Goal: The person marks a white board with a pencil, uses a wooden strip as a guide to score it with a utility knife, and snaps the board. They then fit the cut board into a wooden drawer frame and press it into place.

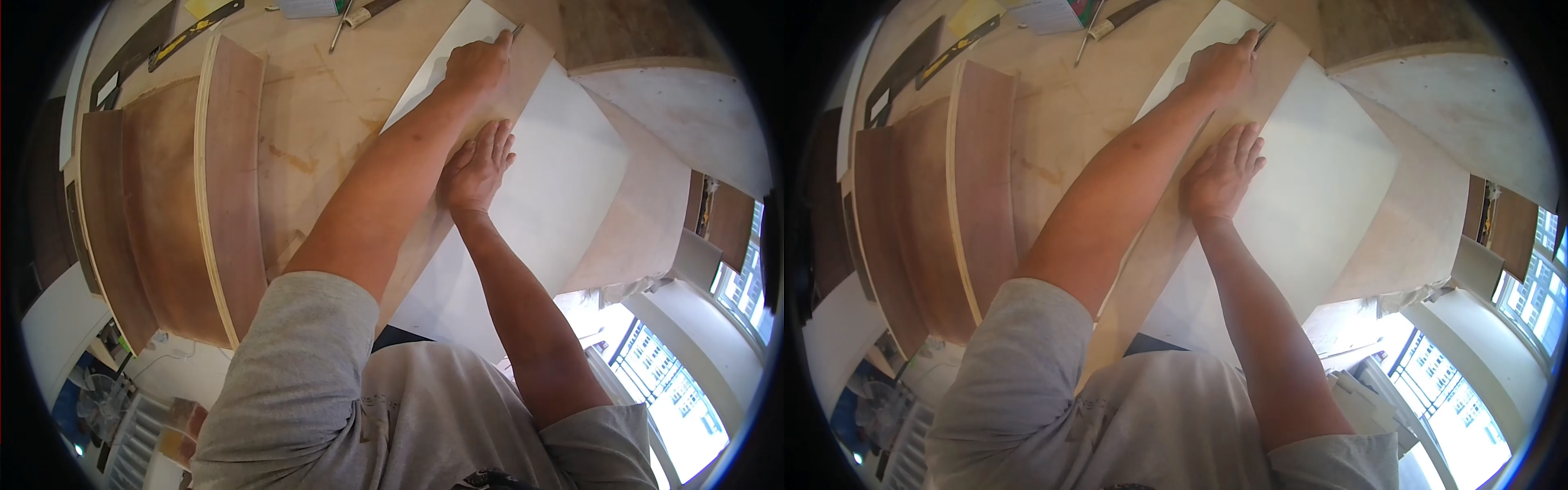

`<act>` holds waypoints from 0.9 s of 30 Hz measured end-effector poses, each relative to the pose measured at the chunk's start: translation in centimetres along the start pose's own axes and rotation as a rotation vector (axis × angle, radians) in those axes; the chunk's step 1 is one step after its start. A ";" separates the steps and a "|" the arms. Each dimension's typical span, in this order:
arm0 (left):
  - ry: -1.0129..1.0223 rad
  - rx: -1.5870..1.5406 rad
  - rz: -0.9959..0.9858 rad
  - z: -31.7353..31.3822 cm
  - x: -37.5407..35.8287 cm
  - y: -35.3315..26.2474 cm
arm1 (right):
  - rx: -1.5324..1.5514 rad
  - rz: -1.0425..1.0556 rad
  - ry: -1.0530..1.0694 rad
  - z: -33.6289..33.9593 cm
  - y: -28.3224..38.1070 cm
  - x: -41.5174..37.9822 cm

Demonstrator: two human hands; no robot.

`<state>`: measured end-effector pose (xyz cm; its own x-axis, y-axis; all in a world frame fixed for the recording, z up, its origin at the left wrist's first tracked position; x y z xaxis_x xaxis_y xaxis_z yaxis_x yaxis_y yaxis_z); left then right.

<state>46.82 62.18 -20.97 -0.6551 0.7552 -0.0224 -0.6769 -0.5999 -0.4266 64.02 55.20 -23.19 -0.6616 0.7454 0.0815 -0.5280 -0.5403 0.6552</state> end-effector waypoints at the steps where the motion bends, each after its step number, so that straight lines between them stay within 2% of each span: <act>1: -0.012 0.002 -0.010 -0.2 0.0 0.0 | -0.008 -0.003 0.000 -0.1 -0.3 0.1; 19: 0.040 0.016 0.025 -0.3 0.1 -0.4 | -0.001 -0.018 0.017 0.0 -0.6 0.2; 22: 0.045 0.058 -0.024 -0.2 -2.5 0.2 | -0.013 -0.008 -0.006 -0.2 -0.6 0.2; 27: 0.153 0.083 0.040 3.0 -10.7 0.3 | -0.005 -0.002 -0.004 0.4 0.4 0.1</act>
Point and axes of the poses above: each hand's wrist, its own x-axis towards the middle knuckle, its own z-axis out of the back of the hand, y = z × x, the point moved 1 cm from there along x, towards the middle knuckle, and after that the axes turned 15 degrees about x, right-handed, at the moved point
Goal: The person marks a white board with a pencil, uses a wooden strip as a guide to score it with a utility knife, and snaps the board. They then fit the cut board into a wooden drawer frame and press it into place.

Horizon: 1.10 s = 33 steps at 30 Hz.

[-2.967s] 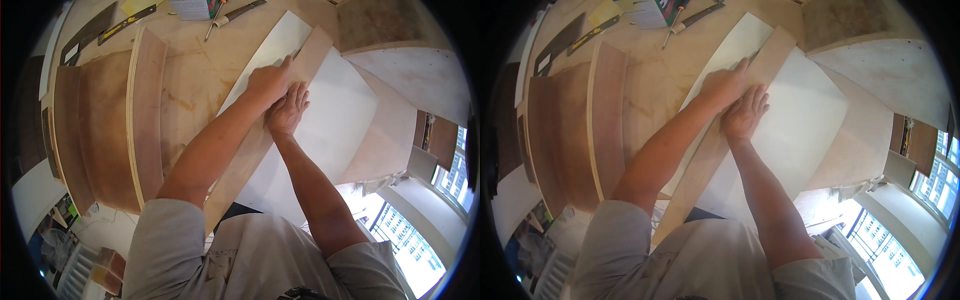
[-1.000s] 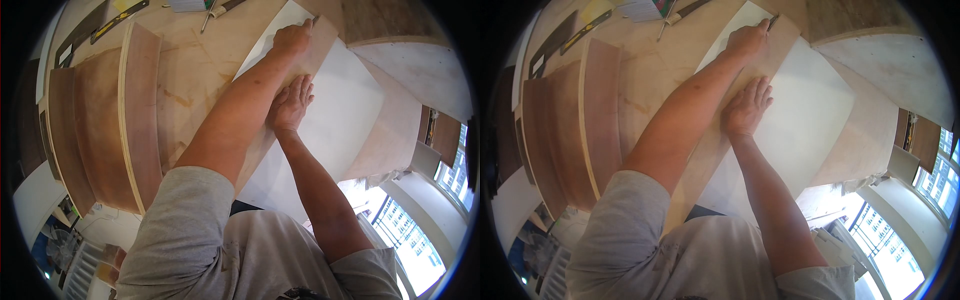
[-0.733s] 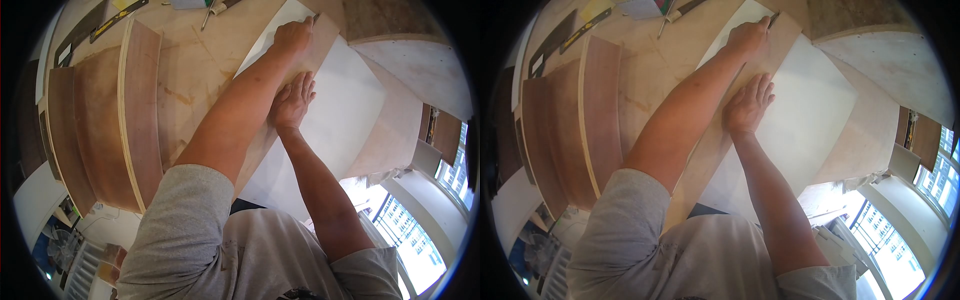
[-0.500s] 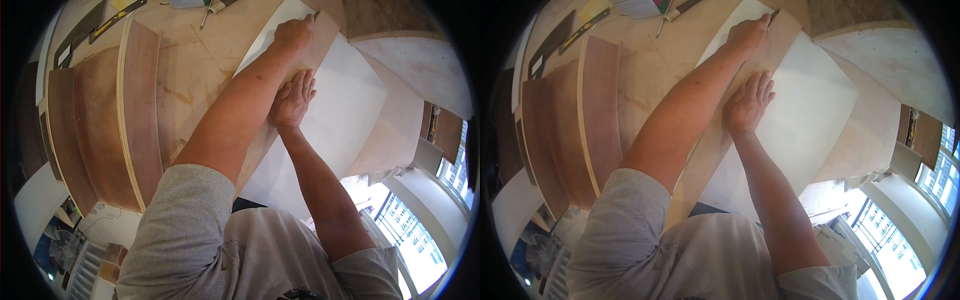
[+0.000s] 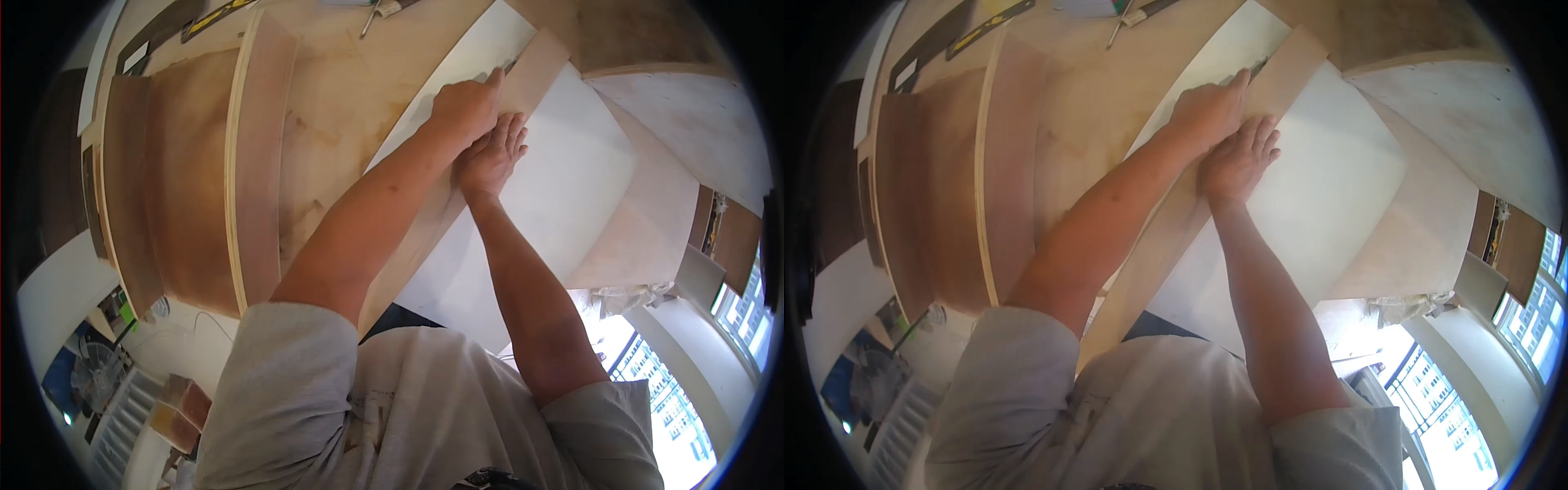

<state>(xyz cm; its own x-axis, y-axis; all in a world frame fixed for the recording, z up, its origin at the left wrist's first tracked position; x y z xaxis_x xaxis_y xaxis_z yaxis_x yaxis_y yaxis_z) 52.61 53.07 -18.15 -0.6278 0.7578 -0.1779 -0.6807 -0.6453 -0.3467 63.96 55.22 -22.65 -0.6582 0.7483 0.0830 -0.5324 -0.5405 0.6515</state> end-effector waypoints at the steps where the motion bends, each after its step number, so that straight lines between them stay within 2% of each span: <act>1: 0.034 -0.001 0.010 0.2 -1.5 0.2 | 0.002 -0.001 0.001 0.1 -0.1 0.0; 12: 0.170 0.047 0.126 -2.2 -21.6 4.0 | -0.069 0.096 -0.048 -1.0 -2.4 0.1; 17: 0.233 0.124 0.201 -2.9 -33.9 5.5 | -0.096 0.016 -0.007 -1.2 -2.0 0.0; 20: 0.348 0.128 0.253 -1.6 -39.5 5.7 | -0.098 0.001 -0.019 -1.0 -2.0 0.4; 22: 0.230 -0.025 0.363 -1.3 -40.9 5.6 | -0.099 0.007 -0.031 -1.1 -1.7 0.2; 24: 0.168 -0.119 0.463 0.7 -39.5 5.8 | -0.102 0.035 -0.042 -1.2 -1.6 0.1; 27: -0.075 -0.075 0.457 -0.9 -33.3 8.3 | -0.128 0.079 -0.098 -1.3 -2.3 0.4; 29: -0.265 -0.063 0.541 -1.3 -27.7 9.5 | -0.125 0.103 -0.115 -1.5 -2.1 0.4; 32: -0.473 -0.073 0.411 -1.4 -20.7 10.3 | -0.103 0.099 -0.099 -1.1 -1.9 0.2; 33: -0.404 -0.085 0.423 -1.4 -19.2 10.1 | -0.106 0.091 -0.096 -1.0 -1.8 0.1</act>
Point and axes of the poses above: each hand's wrist, its own x-axis towards the middle knuckle, its own z-axis out of the back of the hand, y = z × x, the point moved 1 cm from there along x, towards the middle knuckle, and after that the axes turned 15 degrees about x, right-handed, at the moved point
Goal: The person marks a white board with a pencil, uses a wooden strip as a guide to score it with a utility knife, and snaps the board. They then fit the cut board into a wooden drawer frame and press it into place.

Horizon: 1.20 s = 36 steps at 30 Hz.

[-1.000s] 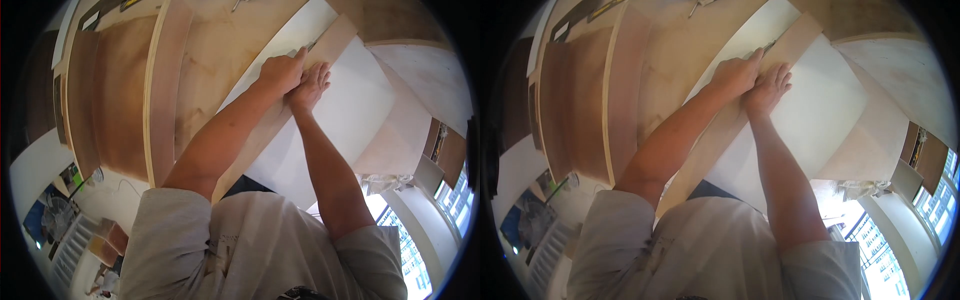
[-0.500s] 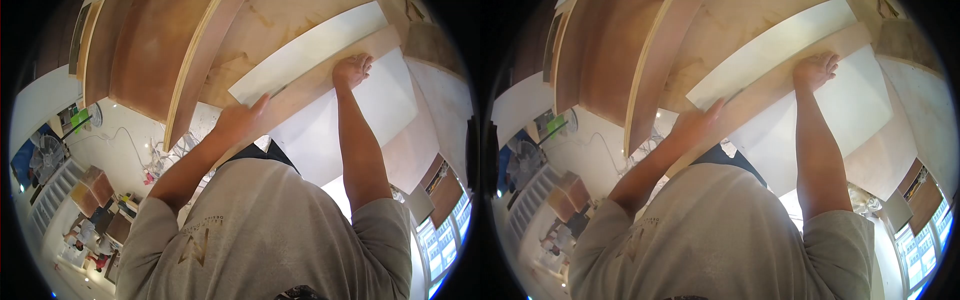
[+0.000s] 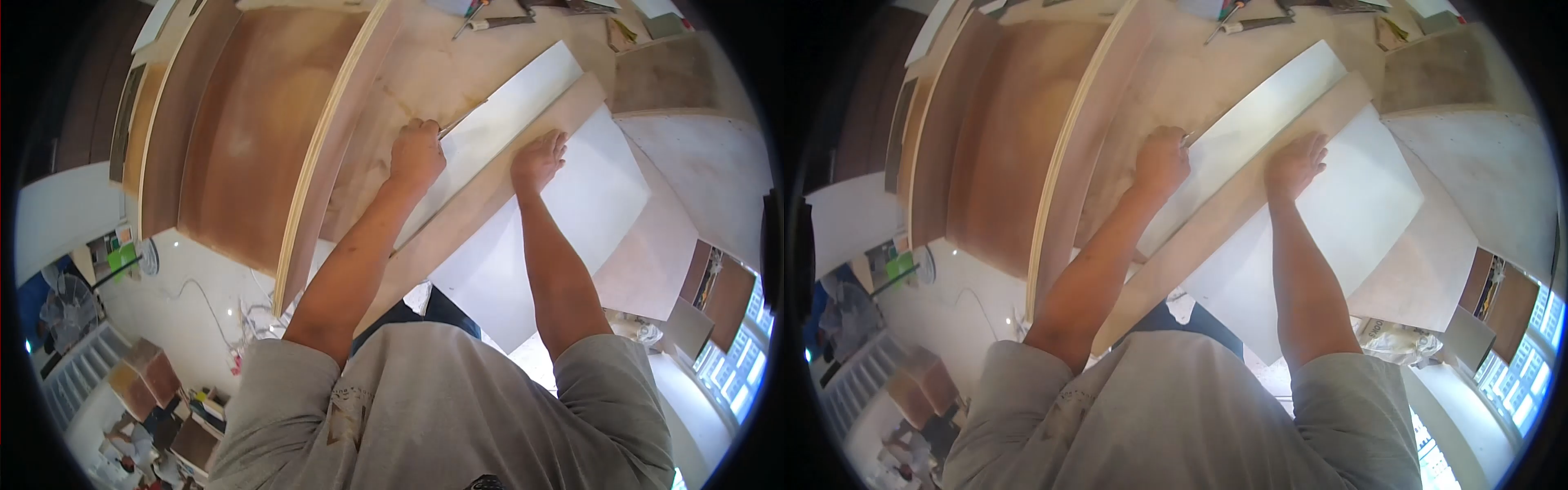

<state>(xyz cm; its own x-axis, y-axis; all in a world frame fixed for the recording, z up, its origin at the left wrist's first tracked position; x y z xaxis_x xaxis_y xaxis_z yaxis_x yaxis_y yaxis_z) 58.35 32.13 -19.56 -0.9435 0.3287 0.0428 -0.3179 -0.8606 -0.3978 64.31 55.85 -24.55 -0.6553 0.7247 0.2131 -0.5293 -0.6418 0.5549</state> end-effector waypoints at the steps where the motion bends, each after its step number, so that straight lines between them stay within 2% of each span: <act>1: 0.069 0.007 0.016 -0.6 1.0 -0.7 | -0.004 -0.007 0.006 0.1 0.1 0.0; 5: 0.220 0.058 0.030 -0.5 2.1 -2.6 | 0.031 -0.031 -0.004 0.3 0.6 -0.1; 8: 0.373 -0.041 0.081 1.0 2.8 -3.6 | 0.072 -0.055 0.001 0.4 0.6 -0.1; 11: 0.392 0.045 -0.237 0.8 0.5 -7.2 | 0.083 -0.028 -0.015 0.1 0.1 -0.3; 13: 0.333 0.094 -0.273 0.5 -2.0 -10.5 | 0.116 -0.063 0.049 1.9 1.9 -0.5; 15: 0.271 0.087 -0.255 1.6 -2.4 -11.1 | 0.102 -0.072 0.052 2.2 2.1 0.3; 17: 0.241 0.116 -0.214 2.2 -2.2 -10.5 | 0.041 -0.075 0.028 0.2 0.2 0.0; 20: 0.250 0.104 -0.356 1.5 0.0 -7.4 | 0.065 -0.046 0.013 -0.1 -0.5 -0.2; 21: 0.322 -0.035 -0.225 1.5 0.9 -6.0 | 0.062 -0.104 0.031 -0.1 -0.3 0.1; 23: 0.464 -0.306 0.055 1.6 2.0 -3.5 | 0.084 -0.093 0.006 0.1 -0.4 0.1; 27: 0.551 -0.253 -0.025 2.7 -1.1 -2.9 | 0.092 -0.078 0.012 0.4 0.0 0.0; 29: 0.554 -0.301 0.007 2.2 -3.5 -2.5 | 0.119 -0.083 0.009 0.7 0.3 -0.4; 30: 0.550 -0.330 0.020 1.9 -4.0 -2.4 | 0.131 -0.078 0.002 0.9 0.5 -0.1; 34: 0.430 -0.056 -0.139 1.9 -3.9 -3.4 | 0.091 -0.113 0.047 1.2 1.3 -0.1; 36: 0.449 -0.089 -0.142 2.4 -2.8 -3.1 | 0.123 -0.128 0.035 1.1 1.0 0.1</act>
Point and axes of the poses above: each hand's wrist, its own x-axis towards the middle knuckle, its own z-axis out of the back of the hand, y = z × x, the point moved 1 cm from there along x, towards the middle knuckle, and after that the axes turned 15 degrees about x, right-handed, at the moved point
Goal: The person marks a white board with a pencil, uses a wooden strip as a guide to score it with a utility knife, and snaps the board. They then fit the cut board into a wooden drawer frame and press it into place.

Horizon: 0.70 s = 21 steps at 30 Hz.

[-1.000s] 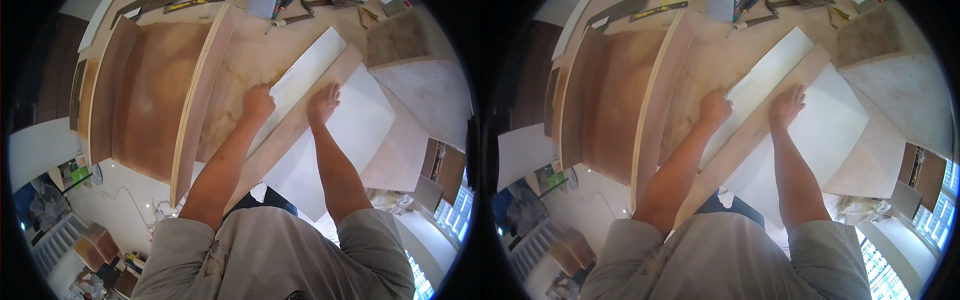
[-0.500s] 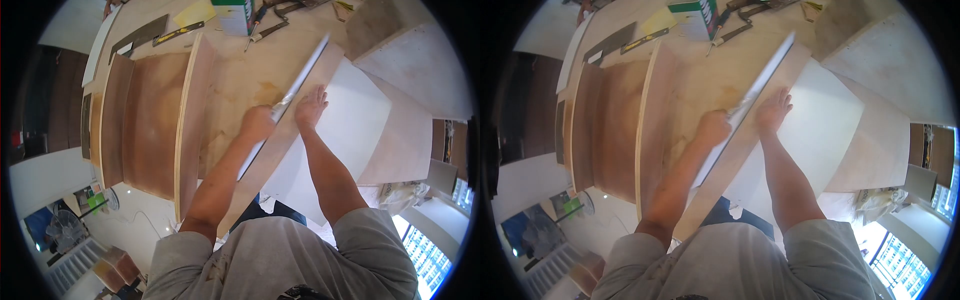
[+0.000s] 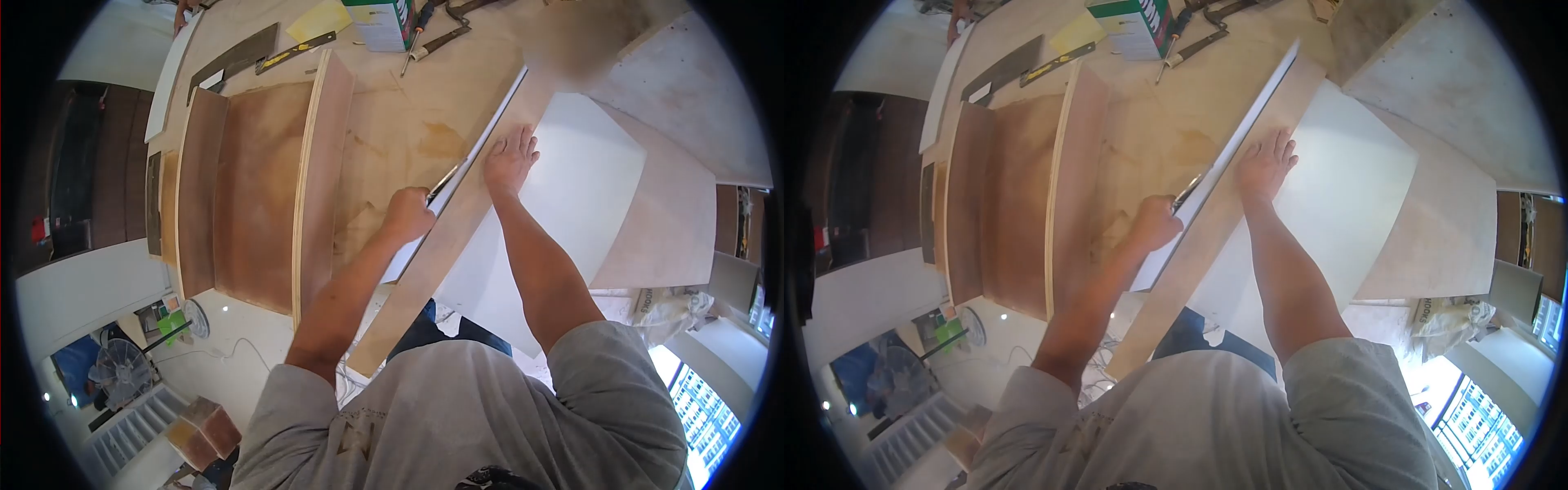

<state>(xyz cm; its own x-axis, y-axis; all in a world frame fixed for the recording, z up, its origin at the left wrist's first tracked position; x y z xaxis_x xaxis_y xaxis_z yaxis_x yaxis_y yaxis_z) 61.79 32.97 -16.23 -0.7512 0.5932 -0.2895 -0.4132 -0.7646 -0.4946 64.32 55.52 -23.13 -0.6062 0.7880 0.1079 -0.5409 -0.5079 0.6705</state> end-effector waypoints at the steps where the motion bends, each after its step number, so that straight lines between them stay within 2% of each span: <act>1: 0.013 -0.020 -0.006 0.3 0.3 0.2 | -0.002 -0.003 0.005 -0.1 -0.3 0.1; 5: 0.084 0.057 -0.021 1.8 1.1 0.3 | -0.027 -0.002 0.023 -0.3 -0.5 0.0; 7: -0.042 0.130 -0.022 4.1 1.8 0.3 | -0.064 0.017 0.005 -0.1 -0.7 0.2; 9: -0.059 0.160 0.087 13.4 2.3 -2.7 | -0.112 0.053 -0.014 -0.5 -0.6 -0.1; 11: -0.118 -0.130 0.247 22.1 0.8 -5.6 | -0.085 0.051 -0.003 -0.8 -0.2 -0.2; 14: -0.322 -0.084 0.081 25.5 -0.3 -4.6 | -0.099 0.069 -0.011 -1.2 -0.6 0.7; 16: -0.304 -0.100 0.093 24.2 -3.8 -6.2 | -0.162 0.079 -0.011 -1.8 -1.9 0.5; 18: -0.408 -0.137 0.099 19.1 -6.8 -7.2 | -0.379 0.087 0.044 -1.4 -2.5 0.5; 19: -0.400 -0.121 0.104 16.5 -8.5 -7.2 | -0.331 0.086 0.085 0.3 -1.3 0.3; 20: -0.412 -0.164 -0.049 14.3 -9.9 -6.7 | -0.285 0.078 0.134 2.5 -0.4 -0.8; 21: -0.374 -0.176 -0.034 12.1 -11.2 -6.7 | -0.180 0.042 0.164 3.8 -0.3 -1.4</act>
<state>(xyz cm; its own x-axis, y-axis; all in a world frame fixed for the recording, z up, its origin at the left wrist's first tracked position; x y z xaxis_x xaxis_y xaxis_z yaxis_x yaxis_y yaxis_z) 66.78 28.41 0.27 -0.8873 0.4603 0.0307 -0.3708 -0.6721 -0.6409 67.57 55.92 -20.69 -0.7087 0.7055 0.0023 -0.5998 -0.6042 0.5246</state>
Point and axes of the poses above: each hand's wrist, its own x-axis towards the middle knuckle, its own z-axis out of the back of the hand, y = z × x, the point moved 1 cm from there along x, towards the middle knuckle, and after that the axes turned 15 degrees about x, right-handed, at the moved point
